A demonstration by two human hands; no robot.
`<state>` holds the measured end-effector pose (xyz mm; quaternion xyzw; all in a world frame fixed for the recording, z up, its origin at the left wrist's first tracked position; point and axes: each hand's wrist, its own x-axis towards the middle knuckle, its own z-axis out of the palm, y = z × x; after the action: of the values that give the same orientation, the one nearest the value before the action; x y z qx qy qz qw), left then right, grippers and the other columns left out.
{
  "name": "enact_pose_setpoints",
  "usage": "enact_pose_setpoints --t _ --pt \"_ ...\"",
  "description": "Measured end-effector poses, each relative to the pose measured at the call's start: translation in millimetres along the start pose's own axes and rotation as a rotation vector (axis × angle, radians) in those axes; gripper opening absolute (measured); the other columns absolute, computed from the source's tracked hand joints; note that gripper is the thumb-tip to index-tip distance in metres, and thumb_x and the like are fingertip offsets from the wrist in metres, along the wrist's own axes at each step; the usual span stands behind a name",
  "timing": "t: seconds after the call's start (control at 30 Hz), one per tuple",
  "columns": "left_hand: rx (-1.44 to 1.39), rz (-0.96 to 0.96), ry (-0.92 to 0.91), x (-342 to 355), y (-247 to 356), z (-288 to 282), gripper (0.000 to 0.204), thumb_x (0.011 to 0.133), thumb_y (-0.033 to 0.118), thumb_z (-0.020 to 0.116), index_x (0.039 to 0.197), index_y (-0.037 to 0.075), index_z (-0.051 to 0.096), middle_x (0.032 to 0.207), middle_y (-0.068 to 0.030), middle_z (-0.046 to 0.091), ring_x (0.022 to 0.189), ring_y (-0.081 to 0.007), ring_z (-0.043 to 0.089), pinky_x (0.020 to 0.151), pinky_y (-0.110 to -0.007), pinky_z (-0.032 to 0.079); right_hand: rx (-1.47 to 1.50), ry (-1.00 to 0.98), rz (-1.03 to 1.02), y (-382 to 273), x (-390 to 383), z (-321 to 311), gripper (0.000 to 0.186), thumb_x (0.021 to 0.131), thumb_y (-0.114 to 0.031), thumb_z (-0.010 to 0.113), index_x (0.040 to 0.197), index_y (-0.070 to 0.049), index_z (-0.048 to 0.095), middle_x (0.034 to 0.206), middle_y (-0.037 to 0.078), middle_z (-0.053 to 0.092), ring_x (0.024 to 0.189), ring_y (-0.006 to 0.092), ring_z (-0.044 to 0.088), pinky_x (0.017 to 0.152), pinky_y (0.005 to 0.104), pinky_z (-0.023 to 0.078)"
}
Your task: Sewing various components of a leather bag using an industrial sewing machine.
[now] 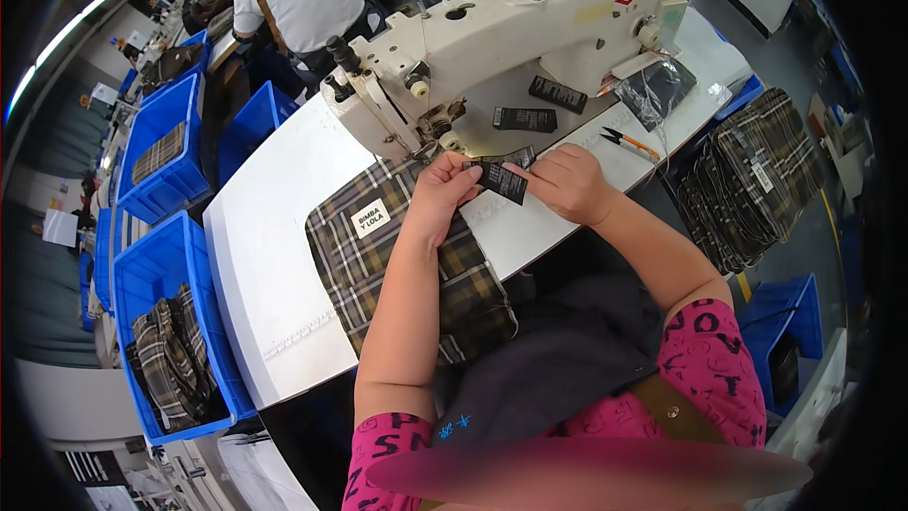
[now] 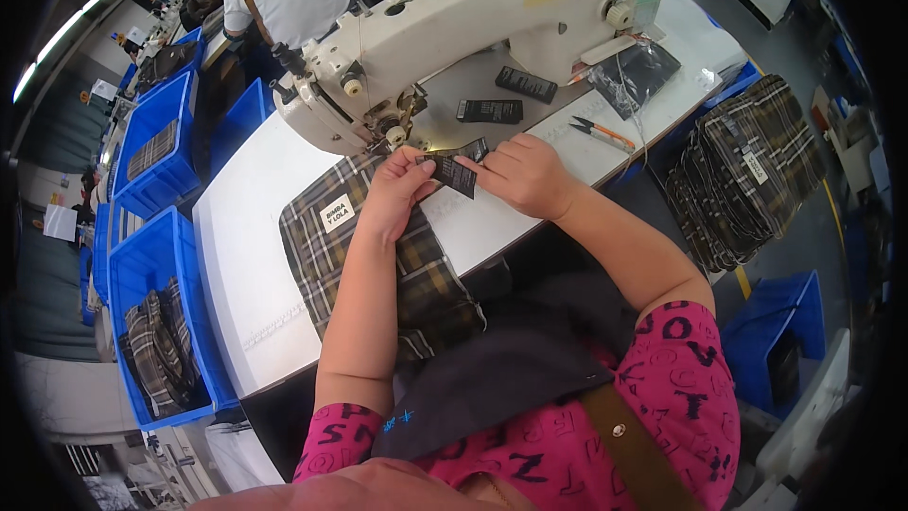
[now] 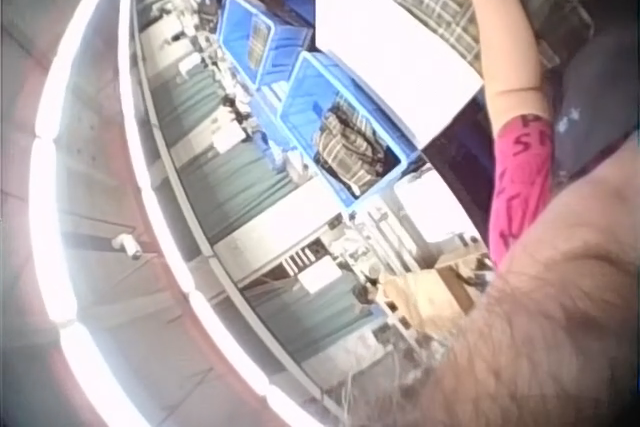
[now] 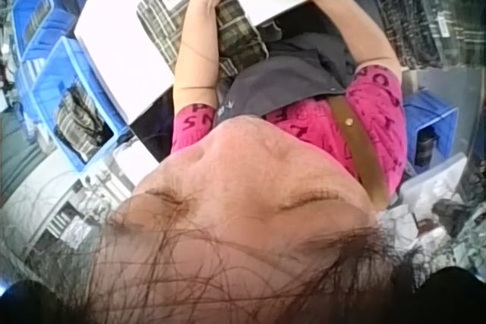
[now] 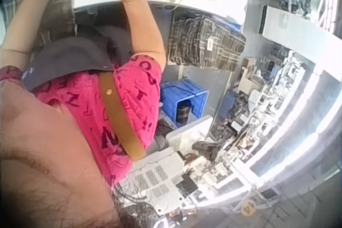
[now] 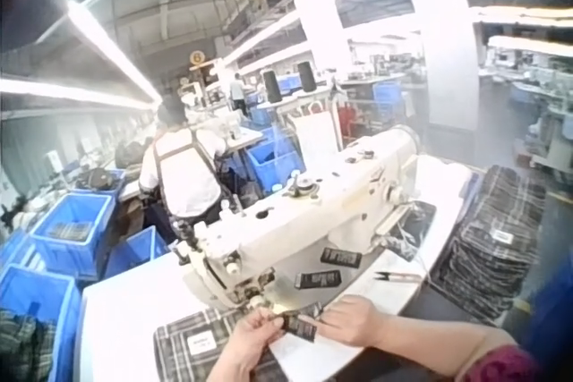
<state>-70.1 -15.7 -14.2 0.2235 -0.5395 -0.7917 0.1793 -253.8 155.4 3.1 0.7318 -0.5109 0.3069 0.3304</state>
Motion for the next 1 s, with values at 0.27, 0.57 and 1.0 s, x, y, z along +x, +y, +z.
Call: enact_pose_setpoints --t 0.27,0.57,1.0 --pt "0.097 0.173 0.054 -1.4 -0.1 12.8 0.014 0.101 0.001 0.067 0.114 0.004 0.068 0.095 0.0035 0.069 0.082 -0.0034 0.061 0.073 -0.019 0.049 0.504 0.054 0.829 -22.9 -18.9 0.6 0.051 0.091 -0.016 0.075 0.141 -0.01 0.065 0.091 0.006 0.068 0.082 0.0254 0.065 0.073 0.0382 0.052" --pt "0.574 0.207 0.086 -7.4 -2.9 14.5 0.019 0.097 0.006 0.075 0.114 0.005 0.069 0.095 0.0028 0.068 0.081 -0.0051 0.058 0.073 -0.023 0.048 0.485 -0.142 0.758 -11.9 -30.8 13.4 0.027 0.082 -0.025 0.084 0.099 -0.007 0.073 0.091 0.004 0.067 0.092 0.0274 0.061 0.085 0.0434 0.048" --pt "0.949 0.236 0.091 -14.7 8.3 16.3 0.021 0.088 0.009 0.081 0.106 0.003 0.072 0.081 -0.0013 0.062 0.07 -0.0101 0.055 0.066 -0.027 0.048 0.506 -0.216 0.912 -16.4 -19.8 7.1 0.017 0.078 -0.014 0.082 0.093 -0.008 0.076 0.072 0.002 0.066 0.076 0.0242 0.06 0.071 0.04 0.048"
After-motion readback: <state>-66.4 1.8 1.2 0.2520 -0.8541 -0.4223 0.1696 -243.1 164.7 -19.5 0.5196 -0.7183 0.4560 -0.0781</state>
